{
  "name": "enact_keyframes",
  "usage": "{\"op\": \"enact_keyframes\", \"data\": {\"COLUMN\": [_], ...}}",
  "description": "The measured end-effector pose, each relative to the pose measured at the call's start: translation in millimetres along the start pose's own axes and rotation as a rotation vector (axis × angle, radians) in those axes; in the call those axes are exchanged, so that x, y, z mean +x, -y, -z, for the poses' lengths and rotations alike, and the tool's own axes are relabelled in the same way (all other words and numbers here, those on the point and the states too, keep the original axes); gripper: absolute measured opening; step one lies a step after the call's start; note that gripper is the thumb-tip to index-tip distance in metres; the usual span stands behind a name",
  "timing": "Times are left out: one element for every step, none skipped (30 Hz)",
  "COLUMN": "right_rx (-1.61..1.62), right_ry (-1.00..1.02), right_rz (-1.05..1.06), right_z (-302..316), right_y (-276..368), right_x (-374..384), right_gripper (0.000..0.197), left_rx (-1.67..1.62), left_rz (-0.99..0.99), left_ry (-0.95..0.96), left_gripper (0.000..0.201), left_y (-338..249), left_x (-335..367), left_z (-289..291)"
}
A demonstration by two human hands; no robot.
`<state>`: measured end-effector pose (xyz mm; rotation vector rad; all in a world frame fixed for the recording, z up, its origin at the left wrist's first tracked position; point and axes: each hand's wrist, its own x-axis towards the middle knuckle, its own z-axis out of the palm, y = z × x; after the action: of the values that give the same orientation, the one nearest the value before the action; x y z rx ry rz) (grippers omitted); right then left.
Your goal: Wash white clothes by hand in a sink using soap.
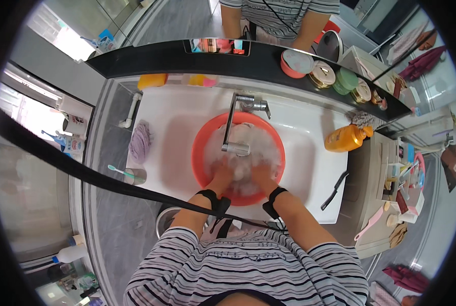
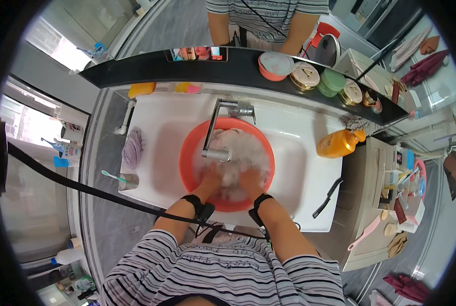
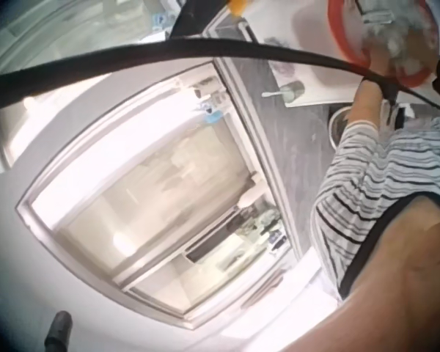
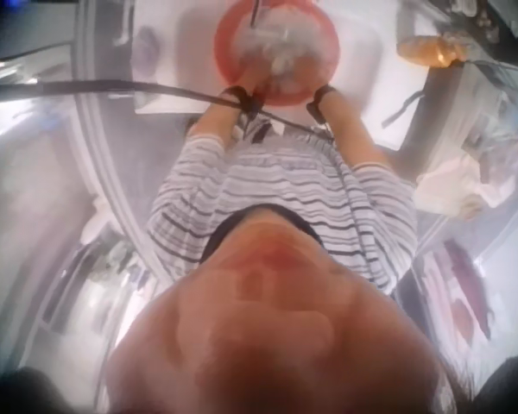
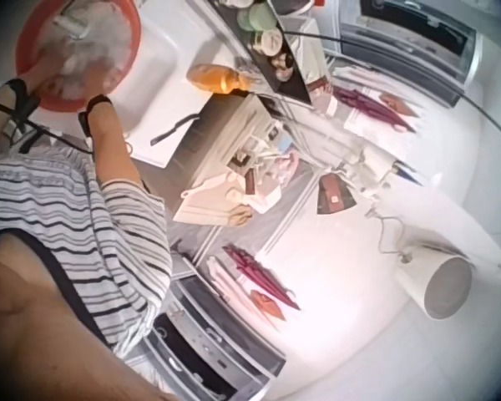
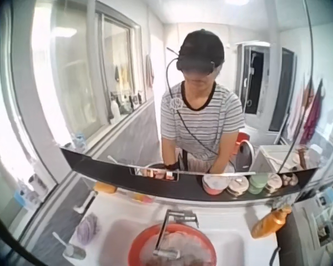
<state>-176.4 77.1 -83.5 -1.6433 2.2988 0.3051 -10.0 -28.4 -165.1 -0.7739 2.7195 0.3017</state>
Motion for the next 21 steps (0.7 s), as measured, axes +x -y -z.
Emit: {"op": "enact_keyframes", "data": {"right_rx": [0.036, 0.034, -0.003, -0.053, -0.06, 0.046, 0.152, 0.144, 0.295, 0.448, 0.44, 0.614, 0.786, 0.778, 0.919, 1.061, 1.057, 1.206, 1.351, 1.343, 1.325], "right_ry": [0.083, 0.049, 0.067, 0.134, 0.158, 0.128, 0.083, 0.079, -0.108, -0.295, -0.303, -0.278, -0.25, -0.254, -0.304, -0.353, -0.351, -0.257, -0.168, -0.178, -0.179], "right_rz": [0.033, 0.122, 0.224, 0.214, 0.177, 0.12, 0.074, 0.063, 0.067, 0.084, 0.109, 0.067, 0.023, 0.015, 0.023, 0.032, 0.045, 0.076, 0.091, 0.08, 0.175], "right_z": [3, 28, 49, 41, 29, 15, 7, 14, 35, 58, 73, 82, 89, 91, 93, 94, 110, 137, 159, 174, 187], "right_y": [10, 39, 62, 48, 32, 14, 2, -3, 3, 13, 22, 24, 28, 32, 37, 43, 57, 73, 84, 92, 102], "right_x": [13, 20, 19, 13, 9, 5, 3, -4, -11, -18, -21, -23, -27, -34, -40, -46, -54, -67, -79, -86, -92], "right_gripper": [0.052, 0.052, 0.04, 0.03, 0.03, 0.033, 0.037, 0.037, 0.039, 0.042, 0.042, 0.043, 0.044, 0.044, 0.048, 0.052, 0.052, 0.052, 0.053, 0.053, 0.052], "left_rx": [0.015, -0.063, -0.156, -0.161, -0.145, -0.126, -0.134, -0.149, -0.161, -0.163, -0.53, -0.9, -0.907, -1.177, -1.447, -1.453, -1.854, -2.256, -2.261, -2.421, -2.575], "left_rz": [0.043, 0.229, 0.397, 0.383, 0.37, 0.349, 0.32, 0.263, 0.232, 0.258, 0.29, 0.291, 0.287, 0.365, 0.442, 0.431, 0.528, 0.615, 0.605, 0.461, 0.311], "left_ry": [-0.033, -0.08, -0.121, -0.067, -0.016, 0.037, 0.04, 0.048, 0.047, 0.028, 0.005, -0.013, -0.021, -0.013, 0.001, 0.005, 0.078, 0.161, 0.169, 0.254, 0.334], "left_gripper": [0.059, 0.061, 0.064, 0.065, 0.067, 0.068, 0.068, 0.072, 0.076, 0.076, 0.079, 0.082, 0.082, 0.08, 0.078, 0.078, 0.073, 0.068, 0.068, 0.063, 0.058], "left_y": [23, 64, 86, 58, 33, 7, -9, -20, -19, -5, 14, 19, 17, 11, 7, 5, 11, 16, 17, 14, 13], "left_x": [4, -10, -28, -21, -18, -17, -24, -37, -47, -49, -48, -49, -54, -61, -67, -68, -71, -73, -75, -79, -82], "left_z": [-20, -50, -70, -59, -27, 14, 53, 95, 119, 118, 103, 102, 97, 97, 99, 101, 98, 96, 104, 120, 126]}}
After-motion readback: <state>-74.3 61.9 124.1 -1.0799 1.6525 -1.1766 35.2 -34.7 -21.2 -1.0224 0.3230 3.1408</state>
